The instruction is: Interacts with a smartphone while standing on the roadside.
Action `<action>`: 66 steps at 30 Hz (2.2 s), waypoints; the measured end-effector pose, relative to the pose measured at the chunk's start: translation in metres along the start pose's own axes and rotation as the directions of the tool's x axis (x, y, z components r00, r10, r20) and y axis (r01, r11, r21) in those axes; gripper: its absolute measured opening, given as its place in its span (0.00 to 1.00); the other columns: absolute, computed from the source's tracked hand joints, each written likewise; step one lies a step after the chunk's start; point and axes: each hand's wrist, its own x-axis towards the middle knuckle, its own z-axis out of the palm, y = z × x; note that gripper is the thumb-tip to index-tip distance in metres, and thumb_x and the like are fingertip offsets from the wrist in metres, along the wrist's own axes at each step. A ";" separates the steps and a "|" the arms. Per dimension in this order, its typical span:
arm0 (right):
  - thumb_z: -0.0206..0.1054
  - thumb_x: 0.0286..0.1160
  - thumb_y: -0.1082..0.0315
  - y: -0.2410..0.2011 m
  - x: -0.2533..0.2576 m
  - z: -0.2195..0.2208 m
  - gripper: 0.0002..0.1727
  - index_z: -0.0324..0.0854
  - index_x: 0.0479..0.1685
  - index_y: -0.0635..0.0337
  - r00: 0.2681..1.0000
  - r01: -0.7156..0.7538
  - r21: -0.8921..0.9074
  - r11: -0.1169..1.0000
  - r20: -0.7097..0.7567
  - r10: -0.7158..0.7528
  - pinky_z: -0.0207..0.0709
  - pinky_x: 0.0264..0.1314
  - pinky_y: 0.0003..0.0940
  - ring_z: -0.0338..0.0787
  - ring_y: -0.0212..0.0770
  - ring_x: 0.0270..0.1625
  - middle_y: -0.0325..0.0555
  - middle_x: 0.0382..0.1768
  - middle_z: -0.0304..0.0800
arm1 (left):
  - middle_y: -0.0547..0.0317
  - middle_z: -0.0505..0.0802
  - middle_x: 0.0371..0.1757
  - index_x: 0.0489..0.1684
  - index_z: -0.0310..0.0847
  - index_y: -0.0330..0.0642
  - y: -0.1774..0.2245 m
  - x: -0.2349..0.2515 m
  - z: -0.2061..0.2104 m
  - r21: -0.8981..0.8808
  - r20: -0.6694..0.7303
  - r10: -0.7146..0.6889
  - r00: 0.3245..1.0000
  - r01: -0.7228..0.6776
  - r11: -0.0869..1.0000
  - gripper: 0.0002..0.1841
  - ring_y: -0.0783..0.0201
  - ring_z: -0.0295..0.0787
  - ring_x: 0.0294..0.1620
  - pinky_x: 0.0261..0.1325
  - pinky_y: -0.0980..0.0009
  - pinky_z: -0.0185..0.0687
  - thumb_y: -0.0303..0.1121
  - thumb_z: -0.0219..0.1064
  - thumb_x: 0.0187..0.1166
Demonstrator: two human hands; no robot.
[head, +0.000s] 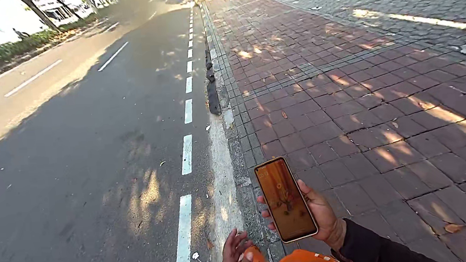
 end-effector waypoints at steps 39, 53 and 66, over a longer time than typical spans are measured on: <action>0.64 0.68 0.76 -0.102 0.649 -0.146 0.51 0.41 0.95 0.51 0.915 -0.392 -0.609 0.690 -0.333 0.226 0.96 0.37 0.39 0.95 0.44 0.59 0.45 0.74 0.81 | 0.60 0.90 0.58 0.87 0.32 0.30 0.166 0.607 -0.272 -0.304 -0.301 0.109 0.947 -0.204 0.931 0.45 0.68 0.94 0.51 0.51 0.66 0.94 0.18 0.53 0.64; 0.50 0.78 0.73 -0.091 0.887 -0.207 0.40 0.47 0.95 0.50 0.911 -0.364 -0.624 0.691 -0.394 0.124 0.94 0.37 0.36 0.96 0.41 0.54 0.44 0.71 0.84 | 0.49 0.76 0.77 0.87 0.05 0.36 0.177 0.795 -0.435 -0.334 -0.080 0.183 0.980 -0.199 0.921 0.65 0.64 0.90 0.65 0.65 0.62 0.91 0.05 0.62 0.53; 0.52 0.84 0.64 -0.084 1.147 -0.281 0.36 0.49 0.94 0.51 0.949 -0.202 -0.638 0.743 -0.315 -0.013 0.94 0.41 0.36 0.95 0.39 0.58 0.41 0.73 0.84 | 0.50 0.71 0.82 0.85 0.03 0.31 0.204 1.021 -0.623 -0.305 0.132 0.321 0.938 -0.270 0.913 0.62 0.66 0.83 0.73 0.74 0.60 0.84 0.15 0.65 0.61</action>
